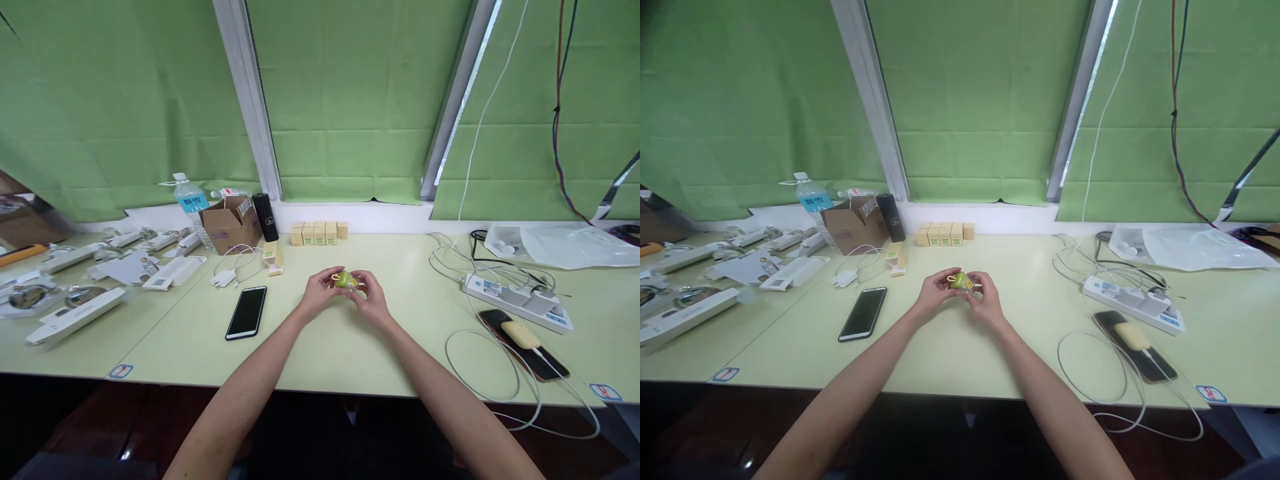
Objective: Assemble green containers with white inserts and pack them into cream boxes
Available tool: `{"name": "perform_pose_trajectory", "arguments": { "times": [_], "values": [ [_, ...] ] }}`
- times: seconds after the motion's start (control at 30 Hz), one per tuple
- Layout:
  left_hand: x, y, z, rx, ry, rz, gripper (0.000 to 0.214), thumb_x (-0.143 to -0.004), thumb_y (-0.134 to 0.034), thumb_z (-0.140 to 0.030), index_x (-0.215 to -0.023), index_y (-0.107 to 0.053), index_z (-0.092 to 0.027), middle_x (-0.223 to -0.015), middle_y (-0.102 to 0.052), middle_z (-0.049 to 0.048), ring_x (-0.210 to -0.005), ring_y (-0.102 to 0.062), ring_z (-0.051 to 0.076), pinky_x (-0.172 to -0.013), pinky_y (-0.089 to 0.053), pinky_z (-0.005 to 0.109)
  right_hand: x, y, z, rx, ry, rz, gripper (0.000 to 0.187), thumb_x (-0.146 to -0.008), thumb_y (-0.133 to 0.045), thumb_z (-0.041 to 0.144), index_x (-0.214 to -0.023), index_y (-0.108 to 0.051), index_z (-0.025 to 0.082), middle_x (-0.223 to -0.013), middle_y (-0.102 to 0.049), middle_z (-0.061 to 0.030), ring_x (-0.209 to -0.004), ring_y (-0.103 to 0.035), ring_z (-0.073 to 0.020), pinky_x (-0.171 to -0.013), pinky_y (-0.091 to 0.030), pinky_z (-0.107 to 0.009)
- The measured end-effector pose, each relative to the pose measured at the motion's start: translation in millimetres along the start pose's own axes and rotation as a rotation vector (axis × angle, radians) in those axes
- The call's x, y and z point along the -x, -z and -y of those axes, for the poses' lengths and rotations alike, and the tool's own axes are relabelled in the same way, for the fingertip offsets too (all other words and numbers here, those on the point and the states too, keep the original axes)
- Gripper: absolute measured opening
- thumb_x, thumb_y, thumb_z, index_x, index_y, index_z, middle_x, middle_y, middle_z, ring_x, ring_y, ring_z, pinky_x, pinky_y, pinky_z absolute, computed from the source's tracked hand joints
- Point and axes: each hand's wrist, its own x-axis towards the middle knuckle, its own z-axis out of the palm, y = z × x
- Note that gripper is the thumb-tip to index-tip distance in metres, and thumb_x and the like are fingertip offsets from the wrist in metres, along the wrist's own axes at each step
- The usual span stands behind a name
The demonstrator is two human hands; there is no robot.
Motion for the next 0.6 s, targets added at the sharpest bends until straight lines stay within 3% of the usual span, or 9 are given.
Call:
{"name": "perform_pose_trajectory", "arguments": {
  "times": [0.13,0.33,0.6],
  "values": [
    [0.6,1.8,0.0,0.017,-0.059,0.027,0.069,-0.057,-0.093,-0.023,-0.122,-0.071,-0.020,-0.119,-0.071,0.0107,-0.097,-0.065,0.021,-0.089,-0.052,0.037,-0.2,-0.8,-3.0,-0.037,-0.029,-0.011,0.038,-0.077,-0.071,0.027,-0.113,-0.060,0.025,-0.119,-0.062,-0.0087,-0.105,-0.067,-0.0231,-0.085,-0.062,-0.040],
    [-2.0,10.2,0.8,-0.048,-0.225,-0.012,0.033,-0.082,-0.077,-0.041,-0.105,-0.075,-0.018,-0.114,-0.072,0.0124,-0.083,-0.059,0.016,-0.077,-0.049,0.031,-0.9,-2.1,-5.4,-0.127,-0.115,-0.044,0.042,-0.074,-0.075,0.030,-0.113,-0.059,0.026,-0.122,-0.061,-0.0090,-0.103,-0.066,-0.0230,-0.087,-0.061,-0.042],
    [-6.7,10.5,9.8,-0.144,-0.209,-0.029,0.022,-0.083,-0.075,-0.035,-0.096,-0.074,-0.018,-0.104,-0.072,0.0088,-0.083,-0.059,0.016,-0.075,-0.047,0.029,-1.2,1.4,-0.1,-0.226,-0.212,-0.068,0.052,-0.074,-0.076,0.030,-0.121,-0.053,0.028,-0.126,-0.057,-0.0084,-0.105,-0.066,-0.0231,-0.092,-0.058,-0.044]
  ]
}}
